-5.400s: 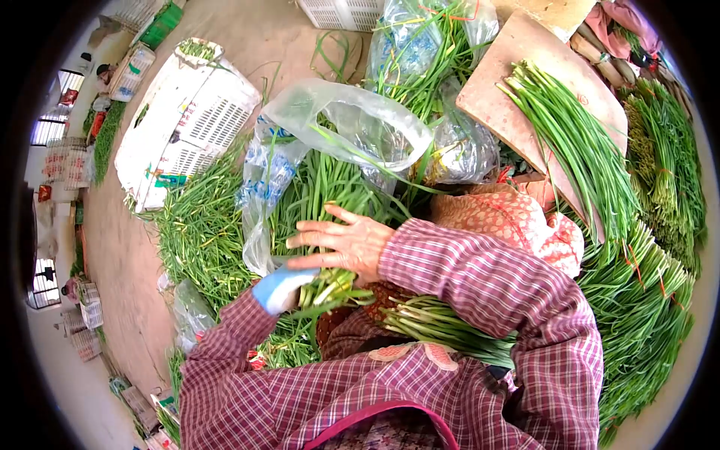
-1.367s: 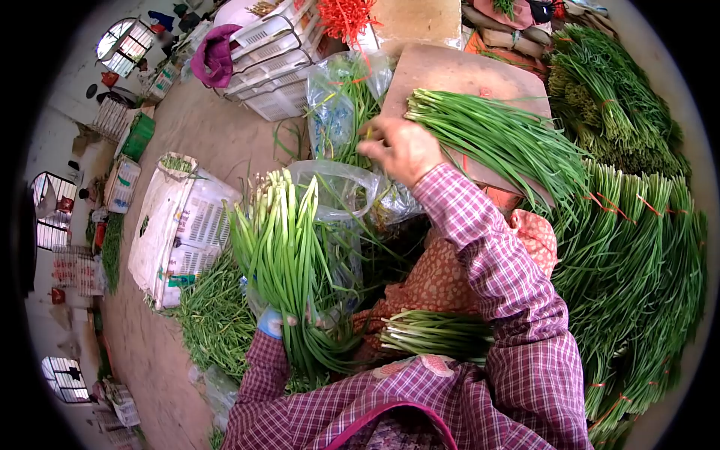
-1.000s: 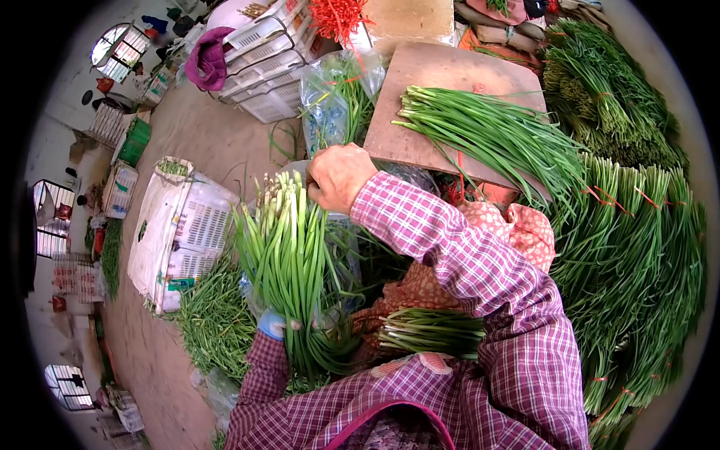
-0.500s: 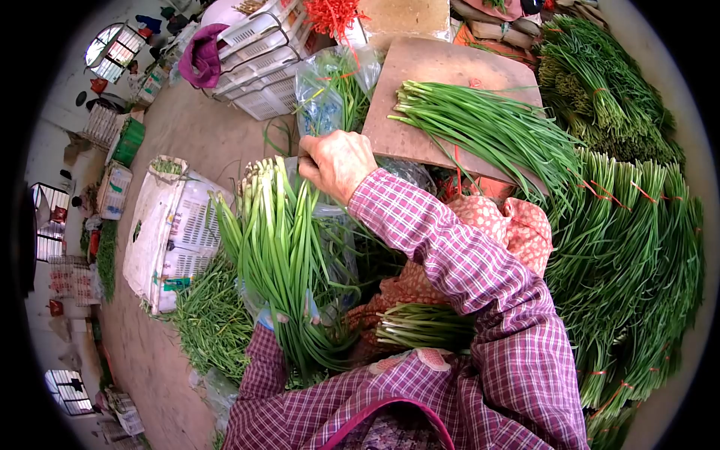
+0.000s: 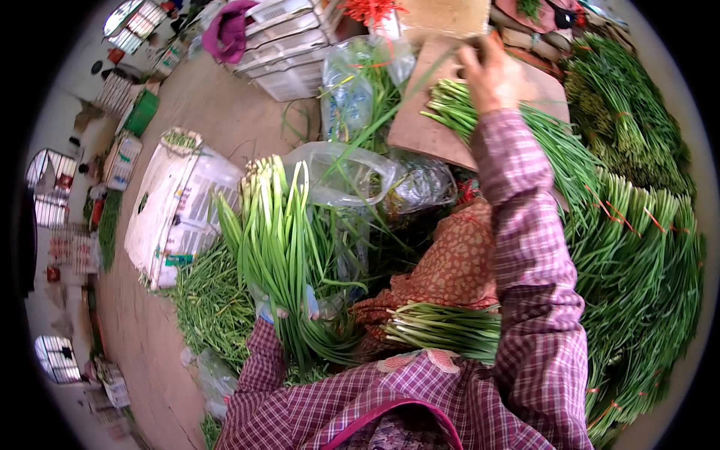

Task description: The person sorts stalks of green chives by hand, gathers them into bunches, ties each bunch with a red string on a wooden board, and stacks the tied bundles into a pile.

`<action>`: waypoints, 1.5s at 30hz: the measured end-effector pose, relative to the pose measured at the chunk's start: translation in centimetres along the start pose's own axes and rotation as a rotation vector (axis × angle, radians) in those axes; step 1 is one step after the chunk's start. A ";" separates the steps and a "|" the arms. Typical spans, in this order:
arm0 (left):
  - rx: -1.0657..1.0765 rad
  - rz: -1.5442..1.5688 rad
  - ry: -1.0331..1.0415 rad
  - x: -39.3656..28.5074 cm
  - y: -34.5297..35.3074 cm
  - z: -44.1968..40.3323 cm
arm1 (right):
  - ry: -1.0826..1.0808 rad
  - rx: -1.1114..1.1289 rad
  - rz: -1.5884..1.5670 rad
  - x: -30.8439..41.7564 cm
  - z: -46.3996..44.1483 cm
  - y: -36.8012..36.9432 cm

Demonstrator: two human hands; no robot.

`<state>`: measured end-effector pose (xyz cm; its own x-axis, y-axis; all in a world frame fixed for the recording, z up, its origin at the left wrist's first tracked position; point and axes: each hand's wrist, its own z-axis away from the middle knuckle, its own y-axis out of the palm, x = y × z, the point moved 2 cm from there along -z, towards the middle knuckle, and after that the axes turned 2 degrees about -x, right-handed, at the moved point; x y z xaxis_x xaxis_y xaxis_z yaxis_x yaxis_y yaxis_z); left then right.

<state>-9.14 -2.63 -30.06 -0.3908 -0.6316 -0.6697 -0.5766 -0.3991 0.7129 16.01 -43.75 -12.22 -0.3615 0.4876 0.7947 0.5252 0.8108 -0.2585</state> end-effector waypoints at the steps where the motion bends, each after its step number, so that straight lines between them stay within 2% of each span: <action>1: -0.022 -0.001 0.007 -0.2 -0.1 0.3 | -0.018 0.007 0.069 -0.6 -0.3 -0.9; 2: -0.043 0.003 0.015 -0.2 0.1 0.5 | -0.036 0.011 0.139 -1.0 -0.3 -1.5; 4: -0.120 0.003 0.013 -0.6 0.0 0.3 | -0.191 0.134 0.537 -0.7 1.2 -1.8; 5: -0.188 0.013 0.002 -0.7 0.1 0.3 | -0.304 0.268 0.750 -2.7 2.0 -1.1; 6: -0.293 0.010 -0.030 -1.0 0.4 0.4 | -0.278 0.436 0.845 -2.3 4.2 -0.2; 7: -0.398 0.010 -0.063 -1.3 0.6 0.5 | -0.347 0.592 0.920 -1.4 6.3 1.0; 8: -0.597 0.014 -0.136 -1.4 0.5 0.7 | -0.282 0.715 0.980 0.4 8.1 2.2; 9: -0.598 0.010 -0.130 -1.5 0.4 0.6 | -0.482 0.601 0.644 1.2 9.8 2.8; 10: -0.635 -0.001 -0.143 -1.6 0.3 0.5 | -0.485 0.632 0.413 3.0 10.7 3.8; 12: -0.708 -0.020 -0.180 -1.7 0.0 0.6 | -0.507 0.617 0.142 7.3 12.3 5.5; 14: -0.684 -0.026 -0.239 -0.6 -3.0 2.9 | -0.698 0.524 0.010 9.9 13.2 6.9; 15: -0.762 -0.137 -0.260 0.3 -5.3 4.7 | -0.715 0.534 -0.035 11.0 13.6 7.4; 16: -0.839 -0.247 -0.280 -0.1 -4.6 4.1 | -0.732 0.544 -0.080 11.8 13.9 7.7; 18: -0.844 -0.235 -0.285 -1.1 -1.5 1.9 | -0.755 0.541 -0.109 13.0 14.3 8.4; 20: -0.862 -0.433 -0.228 -2.2 1.0 -0.2 | -0.807 0.583 -0.088 13.2 14.6 9.0; 24: -0.766 -0.445 -0.232 -2.5 1.1 -0.9 | -0.841 0.613 -0.075 12.7 15.2 9.6; 26: -0.809 -0.421 -0.247 -2.7 1.7 -1.1 | -0.857 0.601 -0.075 12.2 15.2 9.6; 28: -0.852 -0.396 -0.261 -3.0 2.0 -1.0 | -0.830 0.603 -0.121 11.8 15.0 9.2; 30: -0.841 -0.420 -0.356 -3.2 2.0 -0.9 | -0.550 0.608 -0.246 10.7 14.7 9.3; 31: -0.845 -0.422 -0.255 -3.9 4.8 -2.6 | -0.399 0.567 -0.361 10.5 14.4 9.2; 32: -0.842 -0.419 -0.257 -3.7 4.5 -2.5 | -0.219 0.545 -0.551 10.1 14.1 9.6; 34: -0.819 -0.350 -0.276 -2.9 3.2 -1.7 | 0.323 0.571 -0.896 8.7 12.4 9.3; 36: -0.855 -0.354 -0.268 -2.8 2.8 -1.4 | 0.351 0.480 -0.843 7.6 10.5 8.3; 38: -0.913 -0.460 -0.351 -3.7 4.3 -2.2 | 0.399 0.569 -0.728 5.8 9.2 6.7; 40: -0.875 -0.522 -0.384 -3.6 3.6 -1.8 | 0.005 0.713 -0.322 3.2 8.6 5.7; 41: -0.894 -0.536 -0.352 -3.8 4.1 -2.0 | -0.219 0.774 0.066 2.2 8.8 4.9; 42: -0.910 -0.551 -0.320 -4.0 4.6 -2.4 | -0.218 0.773 0.070 2.9 9.2 4.6; 44: -0.903 -0.561 -0.311 -4.2 5.0 -3.1 | -0.486 0.606 0.243 6.2 10.5 4.6; 45: -0.887 -0.546 -0.342 -4.2 5.0 -3.3 | -0.567 0.569 0.153 7.8 11.0 5.0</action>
<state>-8.03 -4.19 -22.95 -0.4974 -0.0607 -0.8654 -0.0650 -0.9921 0.1070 7.34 -32.36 -13.30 -0.7323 0.5723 0.3692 0.1836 0.6879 -0.7022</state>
